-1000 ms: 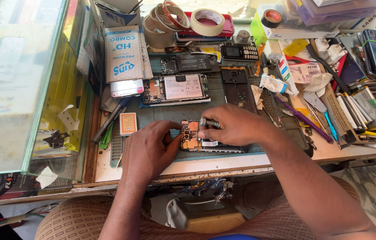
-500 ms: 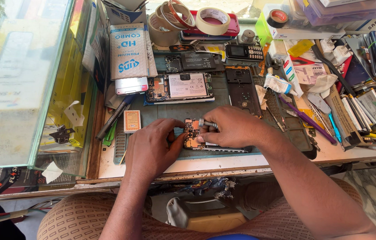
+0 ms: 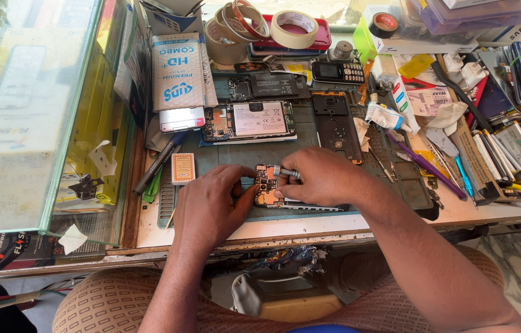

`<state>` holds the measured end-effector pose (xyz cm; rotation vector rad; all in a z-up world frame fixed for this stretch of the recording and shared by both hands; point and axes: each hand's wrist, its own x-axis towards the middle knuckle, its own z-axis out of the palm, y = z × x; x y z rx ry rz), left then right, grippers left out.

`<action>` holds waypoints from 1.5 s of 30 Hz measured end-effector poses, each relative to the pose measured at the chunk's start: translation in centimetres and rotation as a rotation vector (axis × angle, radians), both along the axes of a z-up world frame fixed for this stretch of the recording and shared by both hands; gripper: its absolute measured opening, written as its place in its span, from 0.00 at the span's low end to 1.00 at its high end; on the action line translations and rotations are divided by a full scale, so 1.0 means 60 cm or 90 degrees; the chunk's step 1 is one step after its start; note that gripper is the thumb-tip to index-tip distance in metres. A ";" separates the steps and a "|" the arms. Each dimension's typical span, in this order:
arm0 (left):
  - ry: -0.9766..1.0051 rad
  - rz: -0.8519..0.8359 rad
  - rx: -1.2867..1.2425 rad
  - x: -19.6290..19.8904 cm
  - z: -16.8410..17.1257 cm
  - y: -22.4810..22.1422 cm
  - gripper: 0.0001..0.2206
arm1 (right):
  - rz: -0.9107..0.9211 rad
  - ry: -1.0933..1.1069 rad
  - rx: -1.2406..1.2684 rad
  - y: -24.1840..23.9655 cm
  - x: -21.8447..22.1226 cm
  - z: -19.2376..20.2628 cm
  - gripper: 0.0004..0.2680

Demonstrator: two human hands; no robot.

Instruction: The person works on a disassembled smartphone at a cluttered workbench. They handle a screen protector package and a gold-colored phone back cover, then use a screwdriver to remove screws from the phone's internal frame. The person continues to manipulate the phone's internal components and the back cover throughout the clip.

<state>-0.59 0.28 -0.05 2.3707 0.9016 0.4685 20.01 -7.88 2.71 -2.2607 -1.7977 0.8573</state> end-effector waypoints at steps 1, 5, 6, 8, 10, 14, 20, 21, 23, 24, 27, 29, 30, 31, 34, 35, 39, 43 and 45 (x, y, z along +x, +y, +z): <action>-0.002 0.000 0.002 0.000 0.000 0.000 0.11 | 0.004 -0.013 0.000 -0.001 -0.001 -0.001 0.12; -0.001 -0.002 0.006 0.001 0.002 0.000 0.10 | 0.023 -0.032 0.012 -0.004 0.001 -0.009 0.11; 0.003 -0.001 0.001 0.001 0.002 0.000 0.10 | 0.032 -0.036 0.019 -0.004 0.004 -0.011 0.12; 0.002 0.000 0.002 0.002 0.004 -0.001 0.10 | 0.052 -0.042 0.035 -0.003 0.009 -0.016 0.13; -0.005 -0.001 0.013 0.002 0.004 -0.002 0.10 | 0.025 0.018 0.034 -0.003 0.017 -0.019 0.13; -0.003 0.002 0.008 -0.001 0.002 -0.002 0.10 | 0.017 0.161 0.101 -0.010 0.034 -0.018 0.12; -0.007 -0.001 0.004 0.000 0.000 0.000 0.10 | -0.018 0.110 0.198 -0.045 0.050 0.015 0.10; 0.000 0.000 0.002 0.000 0.000 0.000 0.10 | -0.076 0.095 0.160 -0.051 0.051 0.021 0.09; -0.002 -0.001 0.007 -0.001 0.000 0.000 0.10 | -0.191 0.063 0.082 -0.067 0.056 0.031 0.09; -0.011 -0.002 0.014 -0.002 0.000 -0.001 0.10 | -0.210 0.060 0.086 -0.074 0.057 0.031 0.08; -0.003 0.004 0.010 -0.001 0.004 -0.002 0.10 | -0.207 0.064 0.179 -0.105 0.069 0.028 0.09; 0.003 0.006 0.008 0.001 0.006 -0.004 0.11 | -0.123 0.083 0.343 -0.122 0.077 0.011 0.11; 0.000 0.006 0.011 0.001 0.008 -0.004 0.12 | -0.140 0.073 0.348 -0.131 0.081 0.001 0.11; -0.005 0.004 0.014 0.001 0.010 -0.005 0.13 | -0.158 0.062 0.353 -0.142 0.086 -0.008 0.11; -0.009 0.006 -0.019 -0.001 0.012 -0.009 0.17 | -0.161 0.050 0.428 -0.167 0.099 -0.034 0.11; -0.016 0.004 0.004 -0.001 0.013 -0.010 0.18 | -0.151 0.049 0.464 -0.172 0.102 -0.041 0.11; -0.040 -0.030 0.078 -0.001 0.017 -0.009 0.26 | -0.212 0.122 0.474 -0.186 0.104 -0.061 0.11; 0.020 -0.058 0.086 0.006 0.013 -0.005 0.37 | -0.251 0.037 0.452 -0.195 0.092 -0.071 0.10; 0.029 -0.064 0.097 0.009 0.013 -0.006 0.39 | -0.256 0.019 0.440 -0.198 0.084 -0.071 0.10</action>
